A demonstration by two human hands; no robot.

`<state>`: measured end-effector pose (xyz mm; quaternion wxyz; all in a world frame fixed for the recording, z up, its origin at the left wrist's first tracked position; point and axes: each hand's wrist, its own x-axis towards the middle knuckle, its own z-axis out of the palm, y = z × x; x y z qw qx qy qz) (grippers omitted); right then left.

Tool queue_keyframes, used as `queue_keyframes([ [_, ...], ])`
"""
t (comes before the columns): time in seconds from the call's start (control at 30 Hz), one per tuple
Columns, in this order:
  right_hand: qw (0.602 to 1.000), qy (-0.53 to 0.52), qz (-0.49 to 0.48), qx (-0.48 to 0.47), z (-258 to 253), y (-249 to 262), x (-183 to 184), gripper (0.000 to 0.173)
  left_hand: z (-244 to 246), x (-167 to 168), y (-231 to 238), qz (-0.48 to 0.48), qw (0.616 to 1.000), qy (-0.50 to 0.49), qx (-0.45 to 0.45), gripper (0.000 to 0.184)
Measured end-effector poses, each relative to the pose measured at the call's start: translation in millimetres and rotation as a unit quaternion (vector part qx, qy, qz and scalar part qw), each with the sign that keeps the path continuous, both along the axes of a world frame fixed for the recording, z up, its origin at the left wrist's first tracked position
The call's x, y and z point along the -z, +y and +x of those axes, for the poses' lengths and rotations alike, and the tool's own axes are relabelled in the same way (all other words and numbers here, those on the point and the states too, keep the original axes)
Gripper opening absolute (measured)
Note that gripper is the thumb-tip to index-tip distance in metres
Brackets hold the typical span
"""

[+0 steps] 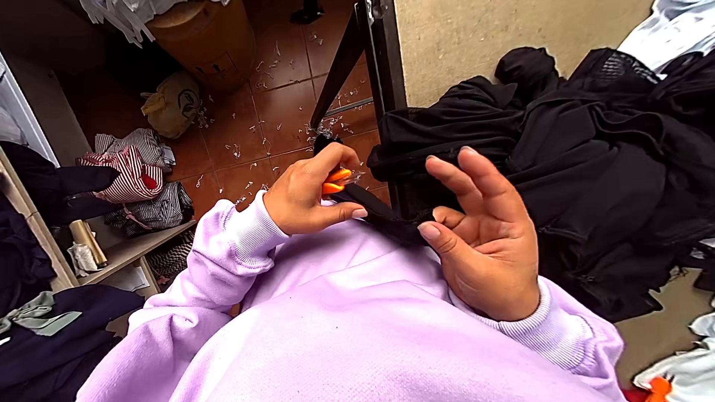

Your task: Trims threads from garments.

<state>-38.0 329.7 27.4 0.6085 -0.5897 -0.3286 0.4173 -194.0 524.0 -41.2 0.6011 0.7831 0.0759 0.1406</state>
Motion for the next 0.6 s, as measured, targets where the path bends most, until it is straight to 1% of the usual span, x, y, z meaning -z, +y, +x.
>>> queue_keyframes([
  [0.07,1.0,0.01,-0.004,0.009,2.0,-1.6,1.9,0.065,-2.9,4.4,-5.5,0.015,1.0,0.003,0.009,0.042],
  [0.17,1.0,0.022,-0.005,0.018,1.1,-1.0,2.1,0.05,3.6,10.0,-16.6,0.024,0.999,-0.022,0.033,0.046],
  [0.2,0.999,0.029,-0.003,0.023,0.5,-0.4,2.1,0.046,7.6,11.8,-19.1,0.026,0.999,-0.032,0.036,0.043],
  [0.3,0.997,0.06,-0.007,0.047,-0.4,-1.7,1.5,0.039,15.7,12.2,-21.2,0.015,0.997,-0.059,0.039,0.019],
  [0.33,0.996,0.07,-0.017,0.057,-0.4,-2.2,1.0,0.037,16.1,11.4,-20.0,0.001,0.997,-0.065,0.042,0.017],
  [0.43,0.991,0.096,-0.061,0.066,-1.7,-2.7,1.1,0.033,13.2,8.2,-16.3,-0.044,0.995,-0.074,0.045,0.019],
  [0.5,0.989,0.11,-0.091,0.044,-2.5,-2.9,0.8,0.024,11.7,5.9,-15.4,-0.057,0.995,-0.074,0.039,0.019],
  [0.53,0.989,0.1,-0.109,0.021,-2.0,-3.8,0.4,0.023,11.8,4.9,-15.7,-0.061,0.995,-0.075,0.035,0.019],
  [0.6,0.988,0.042,-0.144,-0.033,-1.2,-5.1,0.7,0.042,12.7,1.8,-16.5,-0.075,0.994,-0.077,0.03,0.019],
])
